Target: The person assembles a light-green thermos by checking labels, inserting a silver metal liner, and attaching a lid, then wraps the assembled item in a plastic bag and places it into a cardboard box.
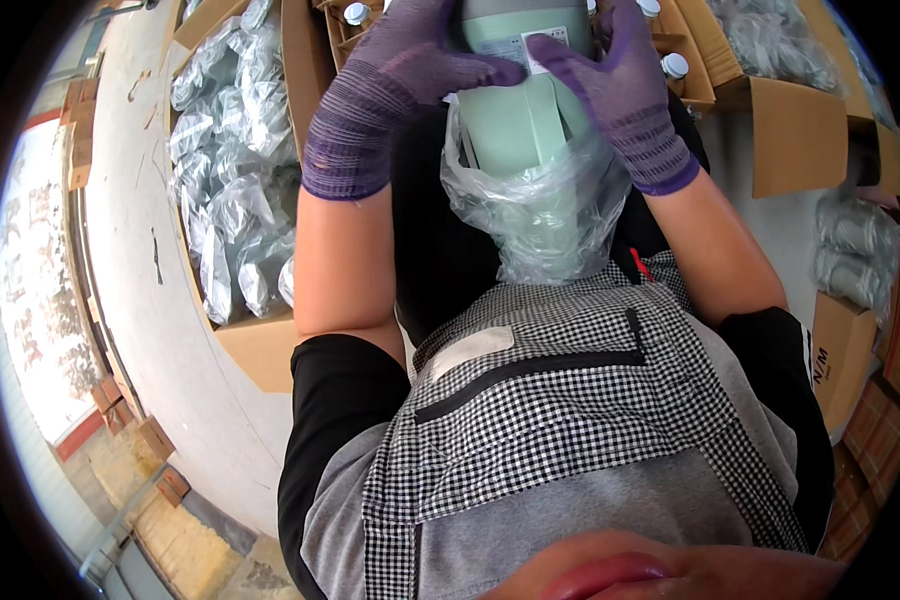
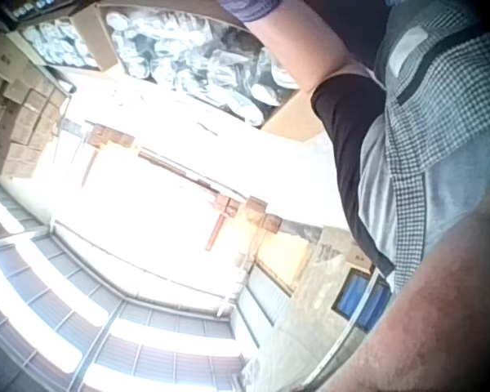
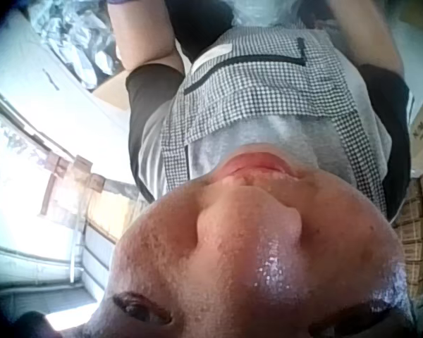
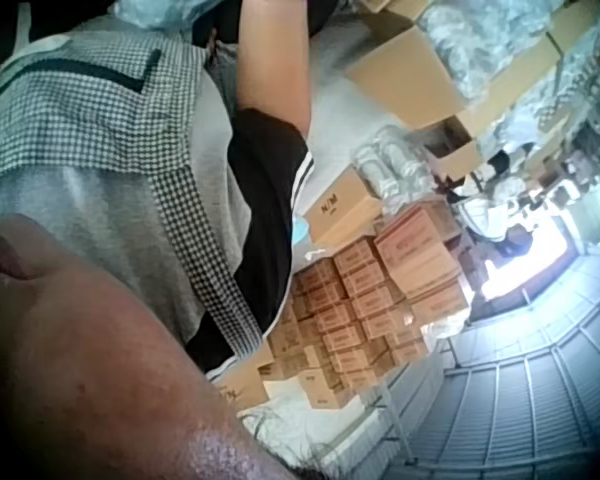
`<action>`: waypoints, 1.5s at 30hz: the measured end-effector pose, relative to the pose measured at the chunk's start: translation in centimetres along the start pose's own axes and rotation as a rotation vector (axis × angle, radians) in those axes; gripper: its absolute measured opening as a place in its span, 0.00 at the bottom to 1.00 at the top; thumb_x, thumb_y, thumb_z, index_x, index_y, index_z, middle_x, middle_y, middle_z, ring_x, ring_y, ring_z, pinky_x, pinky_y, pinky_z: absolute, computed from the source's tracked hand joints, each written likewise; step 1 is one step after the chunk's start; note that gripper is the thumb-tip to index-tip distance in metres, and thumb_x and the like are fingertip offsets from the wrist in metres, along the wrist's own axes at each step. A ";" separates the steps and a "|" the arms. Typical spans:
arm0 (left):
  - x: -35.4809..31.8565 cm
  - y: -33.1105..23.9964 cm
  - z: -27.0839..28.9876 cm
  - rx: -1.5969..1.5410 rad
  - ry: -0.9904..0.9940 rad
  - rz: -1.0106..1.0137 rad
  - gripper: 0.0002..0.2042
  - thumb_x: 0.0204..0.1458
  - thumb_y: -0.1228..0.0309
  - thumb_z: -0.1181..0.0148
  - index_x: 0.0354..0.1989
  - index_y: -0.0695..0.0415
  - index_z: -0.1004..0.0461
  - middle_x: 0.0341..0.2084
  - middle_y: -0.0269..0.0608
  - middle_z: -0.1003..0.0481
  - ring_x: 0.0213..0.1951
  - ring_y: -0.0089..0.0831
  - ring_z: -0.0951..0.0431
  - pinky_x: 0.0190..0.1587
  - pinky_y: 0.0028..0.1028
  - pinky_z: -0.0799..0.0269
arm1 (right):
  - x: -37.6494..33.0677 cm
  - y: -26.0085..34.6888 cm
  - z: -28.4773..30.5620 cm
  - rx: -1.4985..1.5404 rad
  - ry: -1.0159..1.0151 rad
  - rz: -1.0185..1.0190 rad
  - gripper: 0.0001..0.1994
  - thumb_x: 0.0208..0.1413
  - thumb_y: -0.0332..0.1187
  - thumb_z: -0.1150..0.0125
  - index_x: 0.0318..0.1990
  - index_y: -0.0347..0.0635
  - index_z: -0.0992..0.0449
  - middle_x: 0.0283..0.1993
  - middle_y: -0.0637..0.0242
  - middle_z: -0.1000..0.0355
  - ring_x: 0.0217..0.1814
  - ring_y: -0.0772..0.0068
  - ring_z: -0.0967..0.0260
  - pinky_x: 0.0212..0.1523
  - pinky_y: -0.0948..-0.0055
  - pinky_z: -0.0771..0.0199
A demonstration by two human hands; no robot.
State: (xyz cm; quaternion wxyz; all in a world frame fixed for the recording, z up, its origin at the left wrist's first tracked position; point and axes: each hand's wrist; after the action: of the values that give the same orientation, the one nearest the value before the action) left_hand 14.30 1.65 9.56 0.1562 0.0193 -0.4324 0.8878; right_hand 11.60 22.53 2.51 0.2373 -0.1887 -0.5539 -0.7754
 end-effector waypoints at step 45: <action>1.1 3.9 -0.8 -0.268 -0.198 -0.159 0.13 0.54 0.69 0.44 0.41 0.64 0.18 0.40 0.49 0.19 0.45 0.38 0.20 0.54 0.34 0.28 | 20.3 -30.6 -5.6 -0.606 0.608 -0.764 0.19 0.57 0.49 0.36 0.38 0.40 0.19 0.30 0.61 0.22 0.24 0.65 0.26 0.31 0.66 0.24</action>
State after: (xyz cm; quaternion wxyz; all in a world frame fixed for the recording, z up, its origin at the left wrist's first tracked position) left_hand 12.18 0.28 6.29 0.1837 0.1197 -0.5574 0.8008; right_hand -22.76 22.39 -11.48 0.0243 0.1970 -0.2427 -0.9496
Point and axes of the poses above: each hand's wrist, its own x-axis towards the middle knuckle, its own z-axis out of the back of the hand, y = z × x
